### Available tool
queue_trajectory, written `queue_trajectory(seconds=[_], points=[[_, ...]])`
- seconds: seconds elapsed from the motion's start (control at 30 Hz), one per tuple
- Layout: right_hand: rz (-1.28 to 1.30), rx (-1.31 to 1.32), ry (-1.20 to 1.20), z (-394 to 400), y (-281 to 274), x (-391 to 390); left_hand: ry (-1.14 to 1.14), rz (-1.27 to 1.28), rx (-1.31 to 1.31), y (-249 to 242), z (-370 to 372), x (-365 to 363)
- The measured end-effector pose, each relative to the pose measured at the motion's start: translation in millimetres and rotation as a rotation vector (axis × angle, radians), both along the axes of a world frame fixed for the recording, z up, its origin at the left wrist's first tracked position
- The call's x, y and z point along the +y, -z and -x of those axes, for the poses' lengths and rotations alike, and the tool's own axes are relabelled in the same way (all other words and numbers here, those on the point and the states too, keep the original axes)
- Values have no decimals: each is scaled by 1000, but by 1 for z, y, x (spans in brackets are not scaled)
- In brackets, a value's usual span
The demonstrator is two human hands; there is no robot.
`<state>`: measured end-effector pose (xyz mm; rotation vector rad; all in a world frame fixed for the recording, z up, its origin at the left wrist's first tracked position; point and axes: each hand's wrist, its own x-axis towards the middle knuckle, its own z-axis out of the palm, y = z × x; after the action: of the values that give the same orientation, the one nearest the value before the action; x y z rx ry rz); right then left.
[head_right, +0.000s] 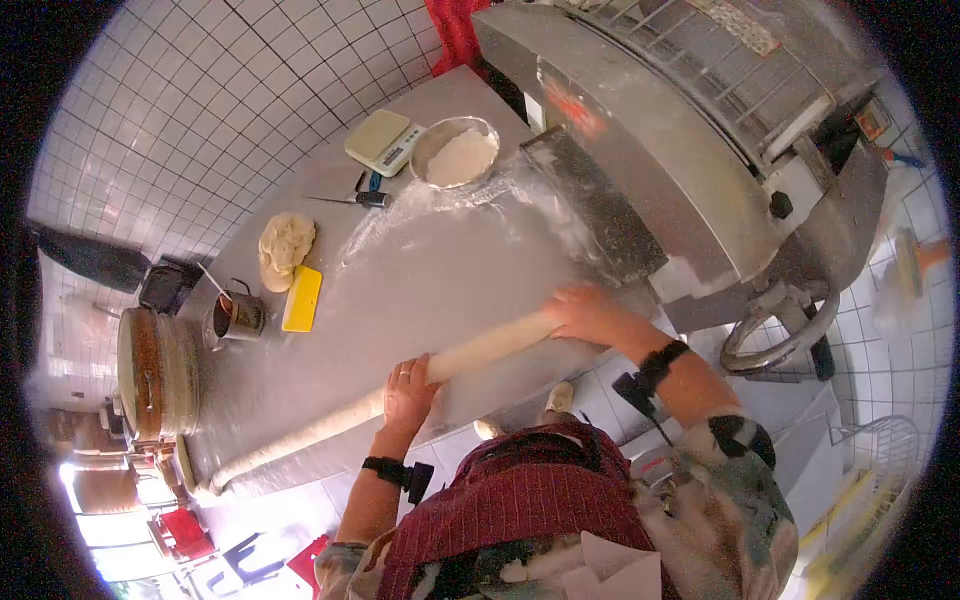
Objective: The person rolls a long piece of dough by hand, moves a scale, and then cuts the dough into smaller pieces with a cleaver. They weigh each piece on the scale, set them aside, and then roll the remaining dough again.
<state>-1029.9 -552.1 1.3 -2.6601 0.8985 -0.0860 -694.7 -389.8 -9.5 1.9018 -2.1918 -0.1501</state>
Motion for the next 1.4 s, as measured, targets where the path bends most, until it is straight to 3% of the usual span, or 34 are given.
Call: queue_trajectory(seconds=[0.23, 0.3, 0.37, 0.5, 0.57, 0.6, 0.7, 0.77, 0.83, 0.9, 0.97, 1.0, 1.1, 1.17, 1.23, 1.3, 1.4], points=[[-48, -30, 11, 21, -21, -6, -8, -155, 97, -38, 38, -16], [-125, -69, 8, 1, -30, 0, -4, -156, 62, -28, 48, -23], [24, -252, 102, -24, -41, 3, -7, -150, 25, -12, 62, -33], [142, -128, 258, -27, 2, 34, -125, -158, -88, -2, 72, -25], [109, -144, 221, 4, 10, 71, 90, -118, 15, 1, 69, 0], [105, -185, 210, 9, 5, 78, 68, -102, 6, 2, 67, -4], [40, -98, 256, -1, 10, 54, 86, -141, 4, 10, 66, -25], [-32, -146, 322, -19, 13, 8, -109, -155, -39, 12, 60, -75], [56, -424, 541, -41, 10, -20, -118, -197, -78, -13, 58, -90], [49, -336, 404, -38, 3, -13, -114, -237, -117, -12, 58, -83], [63, -176, 222, -20, -5, 8, 184, -76, 130, 20, 66, -48], [74, -115, 168, -11, -4, 25, 187, -65, 127, 16, 67, -38], [128, -178, 199, 1, 0, 48, 280, -225, 193, -2, 67, -35], [120, -118, 273, -18, -13, 33, 171, -188, 112, 0, 68, -55], [157, -74, 346, -47, -28, 0, 204, -180, 168, 0, 63, -70], [-77, -165, 295, -78, -41, -22, 240, -184, 216, -3, 56, -78], [-4, -276, 181, -145, -63, -52, 298, -61, 321, -14, 28, -87]])
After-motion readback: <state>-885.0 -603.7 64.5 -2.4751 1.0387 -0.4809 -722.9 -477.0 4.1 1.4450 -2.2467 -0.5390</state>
